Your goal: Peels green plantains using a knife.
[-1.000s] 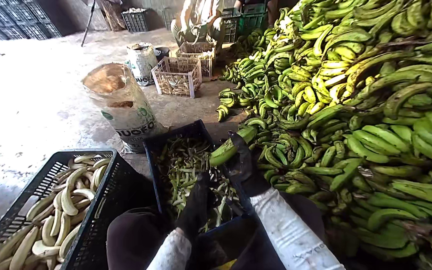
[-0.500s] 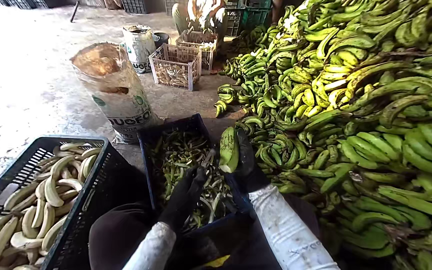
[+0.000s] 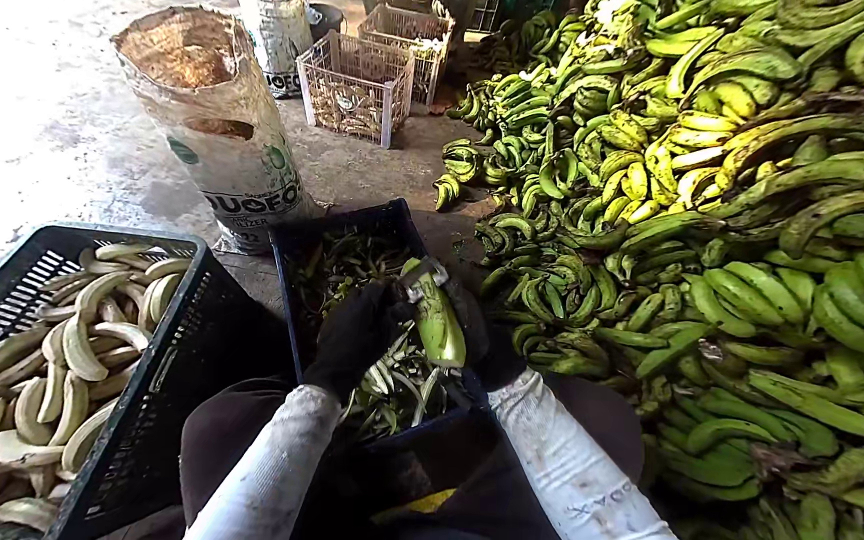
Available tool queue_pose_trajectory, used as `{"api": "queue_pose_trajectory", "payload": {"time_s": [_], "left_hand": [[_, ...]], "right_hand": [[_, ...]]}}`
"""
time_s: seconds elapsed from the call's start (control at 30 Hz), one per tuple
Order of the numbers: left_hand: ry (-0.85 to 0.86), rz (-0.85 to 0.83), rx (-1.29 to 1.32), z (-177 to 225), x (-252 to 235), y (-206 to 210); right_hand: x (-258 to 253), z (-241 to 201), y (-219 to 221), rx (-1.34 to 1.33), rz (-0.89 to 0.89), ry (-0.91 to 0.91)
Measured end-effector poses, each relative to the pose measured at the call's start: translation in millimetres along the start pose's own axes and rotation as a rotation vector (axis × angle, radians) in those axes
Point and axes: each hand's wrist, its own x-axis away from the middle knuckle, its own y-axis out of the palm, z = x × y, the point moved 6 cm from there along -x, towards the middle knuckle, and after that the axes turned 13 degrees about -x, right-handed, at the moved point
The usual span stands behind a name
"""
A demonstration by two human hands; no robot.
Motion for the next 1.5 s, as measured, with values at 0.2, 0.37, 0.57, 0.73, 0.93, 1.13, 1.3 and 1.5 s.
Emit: {"api": "queue_pose_trajectory", "payload": {"time_s": [0.2, 0.37, 0.57, 0.73, 0.93, 1.13, 1.3, 1.5], "left_hand": [[-0.310, 0.041, 0.316, -53, -14, -8], [0.045, 0.032, 0.198, -10, 10, -6], [0.249, 0.027, -0.053, 31, 48, 19], [0.233, 0.002, -0.115, 19, 35, 25], [0.184, 0.092, -0.181, 3, 12, 13], [-0.114, 0.088, 0.119, -46, -14, 0], [-0.201, 0.076, 0.266, -46, 0, -23], [0.179, 0.029, 0.057, 3, 33, 19]], "right_hand": [[13, -6, 21, -0.082, 0.019, 0.027], [-3, -18, -27, -0.085, 0.144, -0.175], [9, -16, -50, -0.040, 0.262, -0.277], [3, -8, -41, -0.100, 0.254, -0.159], [8, -7, -11, -0.063, 0.078, -0.002], [27, 1, 6, -0.059, 0.012, 0.126], [21, -2, -12, -0.035, 0.117, 0.046], [11, -21, -36, 0.019, 0.292, -0.164]]}}
